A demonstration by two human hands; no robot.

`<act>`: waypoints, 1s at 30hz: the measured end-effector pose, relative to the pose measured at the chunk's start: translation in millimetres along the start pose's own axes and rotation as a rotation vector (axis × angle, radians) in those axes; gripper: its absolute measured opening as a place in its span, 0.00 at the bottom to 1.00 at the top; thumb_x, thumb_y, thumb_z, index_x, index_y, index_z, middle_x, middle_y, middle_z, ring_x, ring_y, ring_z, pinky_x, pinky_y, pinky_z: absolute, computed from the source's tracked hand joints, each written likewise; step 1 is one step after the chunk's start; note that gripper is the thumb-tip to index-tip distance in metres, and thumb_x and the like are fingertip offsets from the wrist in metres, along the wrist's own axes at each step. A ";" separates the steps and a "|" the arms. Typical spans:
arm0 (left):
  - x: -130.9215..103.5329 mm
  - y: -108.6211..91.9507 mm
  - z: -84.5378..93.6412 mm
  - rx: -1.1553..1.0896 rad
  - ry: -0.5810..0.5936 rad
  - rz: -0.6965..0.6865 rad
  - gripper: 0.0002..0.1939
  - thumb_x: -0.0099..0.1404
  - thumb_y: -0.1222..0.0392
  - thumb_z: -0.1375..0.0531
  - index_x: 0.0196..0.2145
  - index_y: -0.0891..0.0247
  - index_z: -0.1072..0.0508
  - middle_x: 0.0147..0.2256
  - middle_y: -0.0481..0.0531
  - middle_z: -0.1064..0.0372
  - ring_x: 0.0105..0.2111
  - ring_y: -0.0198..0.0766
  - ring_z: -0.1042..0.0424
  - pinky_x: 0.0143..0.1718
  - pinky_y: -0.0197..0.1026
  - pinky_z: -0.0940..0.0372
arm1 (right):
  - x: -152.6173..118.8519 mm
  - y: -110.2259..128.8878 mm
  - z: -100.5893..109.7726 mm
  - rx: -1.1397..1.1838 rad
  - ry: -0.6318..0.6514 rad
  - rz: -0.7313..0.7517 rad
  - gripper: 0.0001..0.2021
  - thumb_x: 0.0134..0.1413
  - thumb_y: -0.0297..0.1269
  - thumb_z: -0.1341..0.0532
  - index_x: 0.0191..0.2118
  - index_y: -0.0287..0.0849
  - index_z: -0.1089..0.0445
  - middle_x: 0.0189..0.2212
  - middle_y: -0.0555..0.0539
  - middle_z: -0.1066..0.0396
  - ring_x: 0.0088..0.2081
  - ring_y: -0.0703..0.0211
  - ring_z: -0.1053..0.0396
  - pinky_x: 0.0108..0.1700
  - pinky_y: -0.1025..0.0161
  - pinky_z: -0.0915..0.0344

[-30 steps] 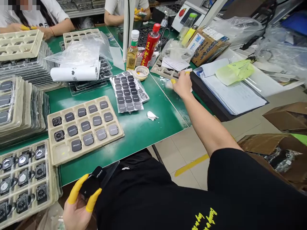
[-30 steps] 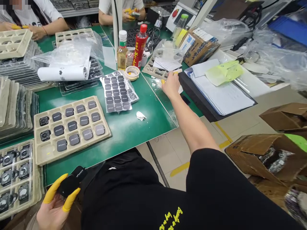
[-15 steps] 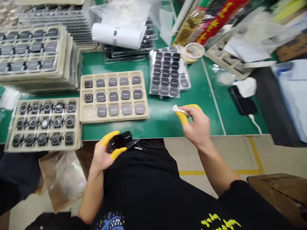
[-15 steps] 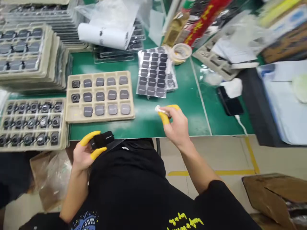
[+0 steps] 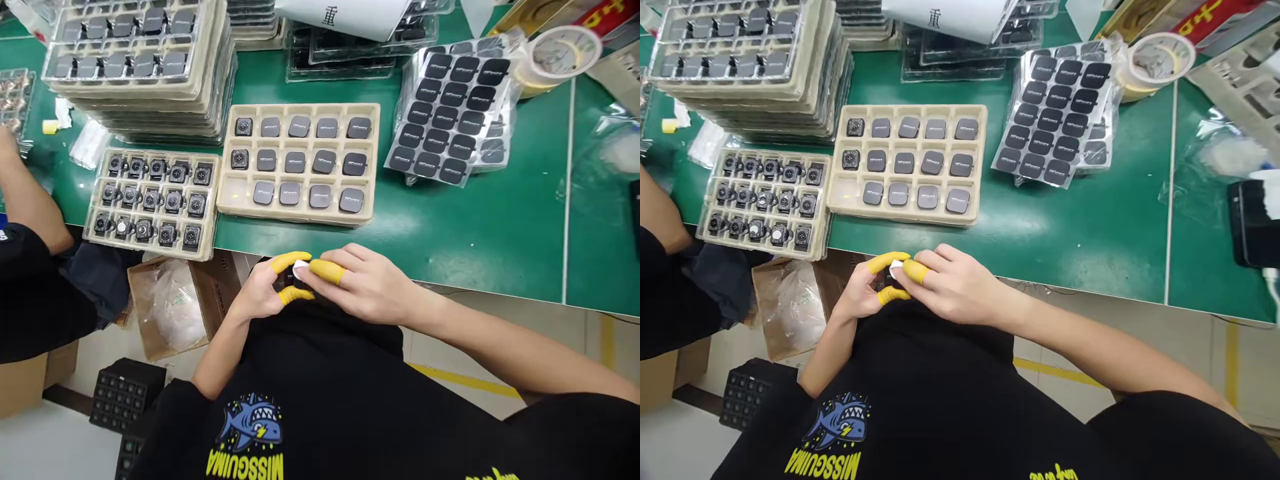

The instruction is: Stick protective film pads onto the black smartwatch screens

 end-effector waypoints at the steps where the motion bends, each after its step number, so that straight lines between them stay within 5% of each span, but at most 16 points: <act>1: -0.9 2.8 -1.2 -0.023 -0.015 0.006 0.31 0.68 0.48 0.23 0.64 0.59 0.20 0.55 0.61 0.13 0.52 0.49 0.12 0.58 0.45 0.18 | -0.3 0.3 0.5 -0.028 -0.003 -0.020 0.13 0.75 0.25 0.38 0.59 0.34 0.21 0.38 0.42 0.18 0.42 0.50 0.25 0.35 0.54 0.36; 8: -2.2 9.4 -2.3 -0.119 -0.015 0.111 0.33 0.67 0.41 0.24 0.63 0.62 0.19 0.52 0.62 0.12 0.49 0.49 0.11 0.48 0.42 0.17 | -9.4 4.6 8.1 0.016 0.035 0.017 0.13 0.75 0.24 0.40 0.58 0.37 0.22 0.36 0.45 0.20 0.42 0.51 0.24 0.37 0.54 0.35; 15: 3.2 8.6 -0.9 -0.034 0.038 0.001 0.27 0.72 0.46 0.28 0.62 0.62 0.19 0.42 0.56 0.13 0.35 0.39 0.15 0.39 0.36 0.21 | 9.7 2.6 7.6 -0.008 0.094 0.067 0.14 0.79 0.26 0.42 0.57 0.37 0.19 0.43 0.43 0.18 0.45 0.53 0.25 0.37 0.54 0.40; 20: -1.2 14.5 -6.4 -0.124 0.037 0.029 0.29 0.71 0.42 0.28 0.62 0.62 0.19 0.47 0.59 0.13 0.42 0.46 0.12 0.46 0.41 0.18 | 9.2 -5.2 11.1 0.134 0.181 0.129 0.16 0.80 0.27 0.43 0.62 0.40 0.22 0.43 0.43 0.19 0.45 0.54 0.28 0.40 0.55 0.39; 24: -4.2 20.0 -6.2 -0.197 0.039 0.085 0.32 0.66 0.43 0.23 0.62 0.61 0.18 0.50 0.60 0.12 0.44 0.47 0.12 0.46 0.41 0.18 | 0.6 -14.7 23.6 0.171 0.257 0.146 0.16 0.80 0.26 0.46 0.57 0.41 0.20 0.40 0.44 0.20 0.42 0.54 0.28 0.39 0.55 0.35; 27: -5.5 20.5 -2.2 -0.223 0.014 0.151 0.36 0.61 0.40 0.20 0.61 0.61 0.17 0.51 0.61 0.13 0.44 0.47 0.12 0.46 0.42 0.17 | -8.1 -19.6 34.6 0.180 0.247 0.076 0.15 0.78 0.26 0.43 0.57 0.41 0.20 0.37 0.44 0.21 0.39 0.52 0.28 0.38 0.54 0.32; 30: -6.0 17.7 -0.7 -0.245 0.020 0.190 0.39 0.58 0.37 0.19 0.60 0.62 0.17 0.49 0.60 0.13 0.42 0.46 0.13 0.44 0.42 0.17 | -15.2 -17.1 39.8 0.195 0.108 -0.080 0.22 0.75 0.27 0.37 0.69 0.47 0.26 0.39 0.45 0.20 0.42 0.49 0.25 0.40 0.53 0.29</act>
Point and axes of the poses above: each hand's wrist, its own x-axis towards the middle knuckle, its own z-axis out of the back of the hand, y = z × x, the point moved 1 cm from there along x, towards the middle knuckle
